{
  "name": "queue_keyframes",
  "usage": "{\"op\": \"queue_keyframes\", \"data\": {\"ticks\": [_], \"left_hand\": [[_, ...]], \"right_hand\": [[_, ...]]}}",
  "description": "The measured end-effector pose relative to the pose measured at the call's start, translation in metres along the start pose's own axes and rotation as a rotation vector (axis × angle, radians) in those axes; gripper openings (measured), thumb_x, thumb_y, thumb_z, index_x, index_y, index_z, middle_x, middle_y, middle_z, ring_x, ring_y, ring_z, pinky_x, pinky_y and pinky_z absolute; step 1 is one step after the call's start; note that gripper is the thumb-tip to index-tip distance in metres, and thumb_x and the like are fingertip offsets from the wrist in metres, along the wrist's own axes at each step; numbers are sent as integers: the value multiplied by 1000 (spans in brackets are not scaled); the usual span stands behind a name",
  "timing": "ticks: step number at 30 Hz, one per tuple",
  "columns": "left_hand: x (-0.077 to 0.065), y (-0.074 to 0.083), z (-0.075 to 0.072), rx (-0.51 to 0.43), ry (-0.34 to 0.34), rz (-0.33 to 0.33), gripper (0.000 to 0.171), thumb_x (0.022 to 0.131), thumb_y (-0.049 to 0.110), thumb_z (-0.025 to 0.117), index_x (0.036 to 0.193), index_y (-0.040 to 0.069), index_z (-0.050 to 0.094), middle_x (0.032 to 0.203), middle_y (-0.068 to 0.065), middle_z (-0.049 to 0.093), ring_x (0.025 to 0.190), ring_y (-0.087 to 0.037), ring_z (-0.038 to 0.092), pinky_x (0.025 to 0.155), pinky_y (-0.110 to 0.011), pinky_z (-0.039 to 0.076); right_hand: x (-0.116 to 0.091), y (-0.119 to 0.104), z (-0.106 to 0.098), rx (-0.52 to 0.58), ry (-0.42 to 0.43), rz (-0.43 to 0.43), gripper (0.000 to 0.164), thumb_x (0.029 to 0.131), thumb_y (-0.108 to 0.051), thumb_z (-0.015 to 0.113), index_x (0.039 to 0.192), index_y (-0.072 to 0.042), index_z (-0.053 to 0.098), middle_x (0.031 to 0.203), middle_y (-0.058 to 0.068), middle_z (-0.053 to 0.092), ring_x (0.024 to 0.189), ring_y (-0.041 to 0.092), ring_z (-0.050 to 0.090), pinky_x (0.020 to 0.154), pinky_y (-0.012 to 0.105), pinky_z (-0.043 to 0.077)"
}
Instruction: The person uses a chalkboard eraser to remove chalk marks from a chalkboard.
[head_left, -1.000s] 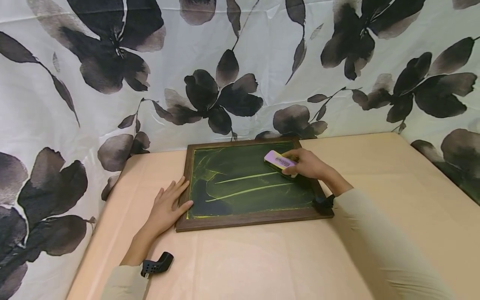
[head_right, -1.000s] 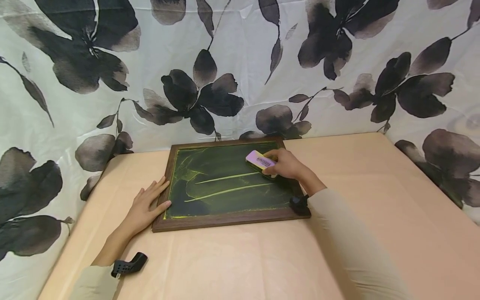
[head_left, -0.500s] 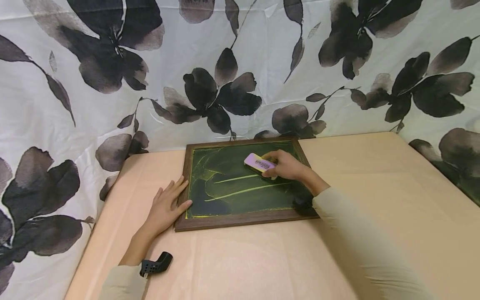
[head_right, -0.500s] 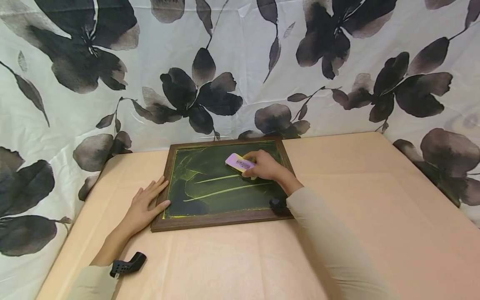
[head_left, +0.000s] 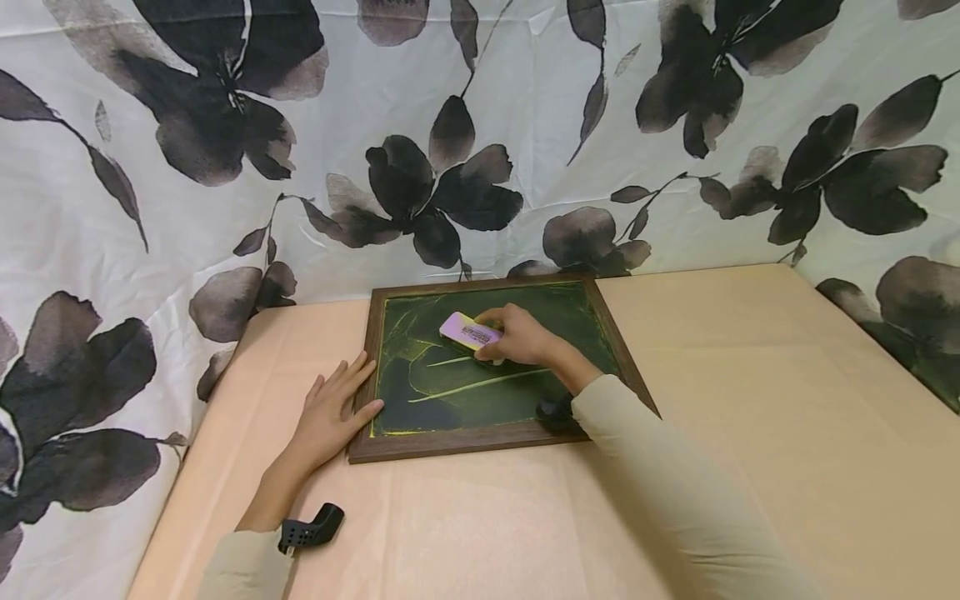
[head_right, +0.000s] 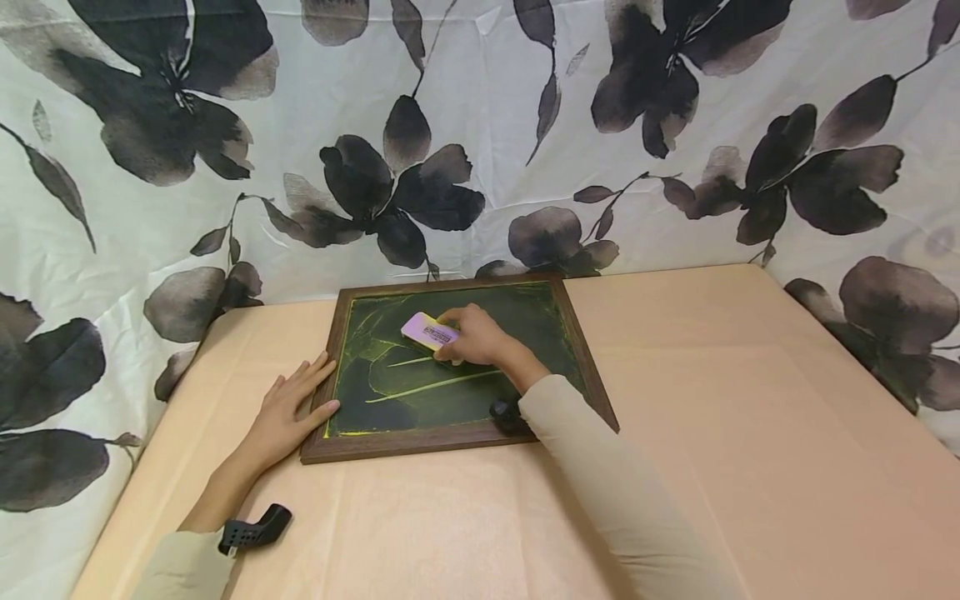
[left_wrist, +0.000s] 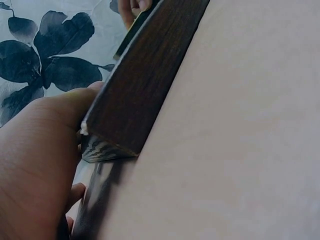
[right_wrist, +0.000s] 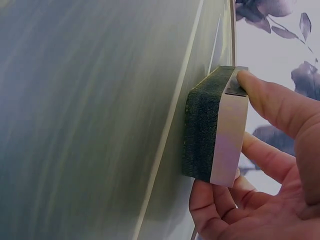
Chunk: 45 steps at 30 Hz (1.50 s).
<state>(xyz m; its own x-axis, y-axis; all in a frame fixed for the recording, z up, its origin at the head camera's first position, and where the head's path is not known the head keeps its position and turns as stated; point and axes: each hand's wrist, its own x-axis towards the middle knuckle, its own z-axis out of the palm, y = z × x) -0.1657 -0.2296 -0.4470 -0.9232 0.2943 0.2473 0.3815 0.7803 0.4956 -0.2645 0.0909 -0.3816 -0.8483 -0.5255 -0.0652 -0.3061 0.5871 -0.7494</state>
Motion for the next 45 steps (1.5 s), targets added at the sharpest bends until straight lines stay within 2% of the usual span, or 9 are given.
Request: {"op": "queue_keyframes", "data": {"ticks": [6, 8, 11, 14, 16, 23, 28, 36, 45], "left_hand": [[1, 0, 0, 3, 3, 2, 68, 92, 42, 61, 148, 11, 39, 155, -10, 26, 141, -40, 19, 109, -63, 3], [2, 0, 1, 3, 3, 1, 67, 92, 42, 61, 147, 11, 40, 155, -10, 26, 141, -40, 19, 109, -63, 3], [2, 0, 2, -2, -2, -4, 67, 92, 42, 61, 147, 11, 40, 155, -10, 27, 141, -40, 19, 110, -63, 3], [3, 1, 2, 1, -8, -6, 67, 92, 43, 61, 147, 11, 40, 155, -10, 27, 141, -40, 19, 110, -63, 4], [3, 1, 1, 2, -8, -7, 67, 92, 43, 61, 147, 11, 40, 155, -10, 27, 141, -40, 19, 110, -63, 4], [0, -1, 3, 7, 0, -3, 67, 92, 42, 61, 148, 11, 39, 155, -9, 26, 141, -39, 20, 109, -63, 4], [-1, -2, 7, -2, -9, -1, 67, 92, 43, 60, 149, 13, 38, 156, -7, 25, 142, -38, 18, 110, -63, 3], [1, -1, 4, -6, -5, 8, 67, 93, 42, 60, 149, 13, 36, 156, -8, 24, 142, -38, 17, 110, -62, 3], [0, -3, -1, -4, -10, -1, 67, 94, 42, 59, 149, 13, 36, 156, -8, 23, 142, -38, 17, 110, -61, 2]], "right_hand": [[12, -15, 17, 15, 2, -14, 61, 81, -9, 77, 135, 3, 51, 112, 22, 53, 68, 19, 65, 60, 27, 54], [14, -20, 22, 7, 1, -19, 61, 81, -10, 77, 135, 2, 52, 112, 22, 50, 74, 20, 63, 60, 26, 54], [18, -26, 30, -42, 12, -29, 61, 80, -14, 78, 134, 0, 54, 112, 20, 49, 86, 22, 56, 65, 25, 53], [20, -32, 36, -111, 28, -39, 60, 80, -18, 79, 133, -2, 56, 112, 17, 49, 92, 22, 48, 72, 27, 48], [21, -34, 40, -155, 40, -46, 60, 80, -20, 79, 133, -3, 56, 111, 16, 51, 93, 23, 46, 75, 28, 45], [21, -36, 45, -179, 29, -38, 61, 80, -22, 79, 134, -5, 56, 111, 14, 52, 90, 21, 46, 75, 29, 43], [14, -33, 39, -232, -8, -66, 59, 81, -25, 78, 133, -8, 57, 110, 12, 56, 91, 21, 47, 74, 31, 42], [-2, -23, 20, -267, -20, -104, 57, 81, -25, 77, 133, -9, 58, 106, 11, 55, 93, 22, 50, 73, 33, 43], [-28, 14, -22, -252, 35, -39, 60, 82, -27, 76, 134, -5, 56, 106, 15, 55, 90, 27, 49, 69, 36, 42]]}}
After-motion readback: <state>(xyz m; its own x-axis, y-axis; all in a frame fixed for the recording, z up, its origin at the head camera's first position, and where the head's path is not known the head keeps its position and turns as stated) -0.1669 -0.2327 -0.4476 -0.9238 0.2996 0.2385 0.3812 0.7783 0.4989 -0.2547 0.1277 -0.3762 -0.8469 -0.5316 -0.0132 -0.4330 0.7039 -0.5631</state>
